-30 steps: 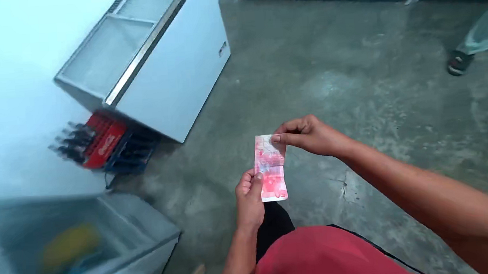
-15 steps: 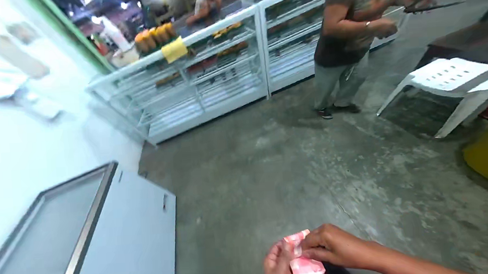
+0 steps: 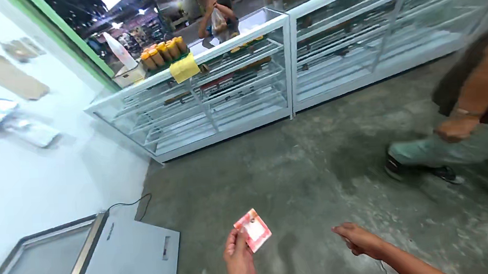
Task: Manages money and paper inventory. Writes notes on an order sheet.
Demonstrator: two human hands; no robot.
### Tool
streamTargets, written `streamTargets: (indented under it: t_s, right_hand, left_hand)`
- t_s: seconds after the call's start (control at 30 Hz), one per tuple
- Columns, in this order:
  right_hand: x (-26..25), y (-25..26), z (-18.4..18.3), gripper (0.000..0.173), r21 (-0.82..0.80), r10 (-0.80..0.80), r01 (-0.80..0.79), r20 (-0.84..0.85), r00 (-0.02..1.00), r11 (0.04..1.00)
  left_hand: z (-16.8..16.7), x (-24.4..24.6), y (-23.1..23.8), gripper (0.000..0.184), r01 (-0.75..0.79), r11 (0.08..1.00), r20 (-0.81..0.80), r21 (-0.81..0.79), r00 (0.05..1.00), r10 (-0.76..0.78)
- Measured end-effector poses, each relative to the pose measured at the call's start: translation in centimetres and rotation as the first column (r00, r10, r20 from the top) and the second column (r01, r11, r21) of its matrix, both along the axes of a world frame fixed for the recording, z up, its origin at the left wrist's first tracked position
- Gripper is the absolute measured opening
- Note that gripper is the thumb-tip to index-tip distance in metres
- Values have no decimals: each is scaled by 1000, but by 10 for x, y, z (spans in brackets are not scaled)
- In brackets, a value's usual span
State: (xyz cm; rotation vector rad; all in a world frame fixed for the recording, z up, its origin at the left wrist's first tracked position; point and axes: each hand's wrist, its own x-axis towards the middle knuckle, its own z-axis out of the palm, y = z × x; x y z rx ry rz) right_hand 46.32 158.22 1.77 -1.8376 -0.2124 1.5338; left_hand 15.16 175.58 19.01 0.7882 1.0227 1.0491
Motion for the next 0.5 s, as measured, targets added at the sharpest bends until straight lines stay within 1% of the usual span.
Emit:
streamTargets:
  t_s: [0.03,0.1,0.2,0.27,0.33,0.37,0.43,0.5]
  right_hand:
    - [13,29,8,34,61,-22,24,-23,999,998]
    - [36,97,43,33,231,-29,46,-77,997,972]
    - [62,202,126,39,481,-42,73,-74,996,874]
    - [79,261,174,38,584,-65,89,-63,996,807]
    - [100,313,209,39,631,-72,85,-47,996,771]
    - [110,336,221,42,642,-80,97,-56,995,761]
    - [132,378,237,51,639,-111,118,-52,993,760]
    - [154,412,241,52,633,-155,142,-35,987,761]
  left_hand:
    - [1,12,28,19,-5,1000,6,21,1000,5]
    - [3,41,83,20,2,998,10,56,1000,-3]
    - [1,90,160,19,50,995,6,85,999,-50]
    - [-7,127,211,18,91,991,25,96,995,-94]
    - [-10,168,261,18,139,985,64,106,987,-146]
    - [-10,190,284,17,166,980,81,108,981,-175]
    - [-4,232,324,16,228,967,85,113,968,-238]
    - [4,269,359,17,292,950,72,112,951,-301]
